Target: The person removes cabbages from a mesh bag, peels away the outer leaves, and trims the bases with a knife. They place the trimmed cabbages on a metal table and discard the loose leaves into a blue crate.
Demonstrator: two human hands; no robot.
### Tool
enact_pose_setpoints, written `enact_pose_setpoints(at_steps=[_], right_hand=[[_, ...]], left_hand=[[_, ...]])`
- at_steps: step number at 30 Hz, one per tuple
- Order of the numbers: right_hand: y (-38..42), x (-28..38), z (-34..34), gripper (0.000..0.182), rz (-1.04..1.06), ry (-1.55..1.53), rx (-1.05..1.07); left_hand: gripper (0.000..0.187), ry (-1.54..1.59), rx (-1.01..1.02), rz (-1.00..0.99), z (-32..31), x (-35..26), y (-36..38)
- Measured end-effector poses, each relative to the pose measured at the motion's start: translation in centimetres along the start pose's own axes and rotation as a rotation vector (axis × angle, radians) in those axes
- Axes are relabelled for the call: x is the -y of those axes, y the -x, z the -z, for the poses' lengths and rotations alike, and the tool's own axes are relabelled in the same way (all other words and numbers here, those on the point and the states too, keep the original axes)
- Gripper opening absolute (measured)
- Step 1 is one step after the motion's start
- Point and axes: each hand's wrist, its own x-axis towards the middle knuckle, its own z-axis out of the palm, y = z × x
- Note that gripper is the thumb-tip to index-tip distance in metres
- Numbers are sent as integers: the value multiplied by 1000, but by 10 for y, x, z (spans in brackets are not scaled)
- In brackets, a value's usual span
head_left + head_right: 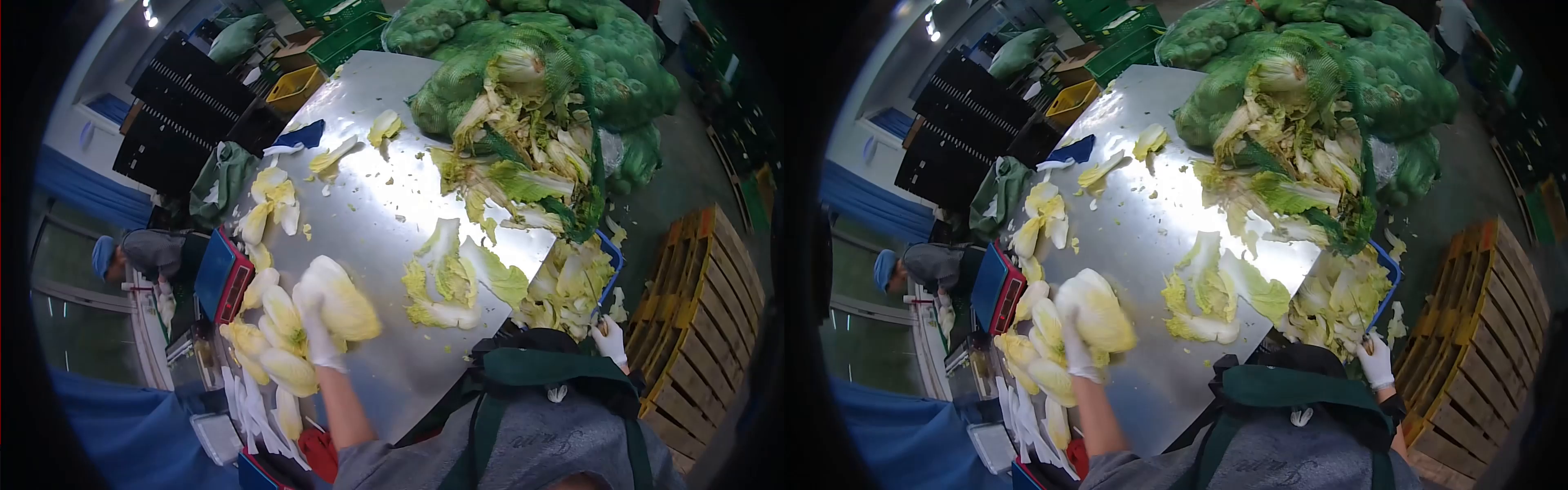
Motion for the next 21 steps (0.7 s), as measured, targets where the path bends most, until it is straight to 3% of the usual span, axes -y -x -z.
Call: enact_pose_setpoints(at_steps=[2,4,8,10,11,14,17,21], right_hand=[[6,-18,1,18,-59,-59,51],[10,-15,6,20,-50,-34,46],[6,21,10,24,-121,176,55],[4,12,3,26,-80,156,27],[4,13,2,27,-71,152,16],[8,17,7,27,-109,159,23],[22,15,10,23,-106,119,-92],[42,7,14,22,-233,79,-153]], left_hand=[[61,-208,-154,-111,26,-33,-5],[60,-669,-103,-137,132,-33,-84],[77,-1510,-502,-226,146,-18,-120],[85,-1635,-701,-178,122,-4,-119],[89,-1617,-956,-107,85,-8,-101],[97,-1648,-797,-77,86,4,-126],[100,-1691,-785,27,90,4,-146],[102,-1895,-1030,170,49,-9,-123]])
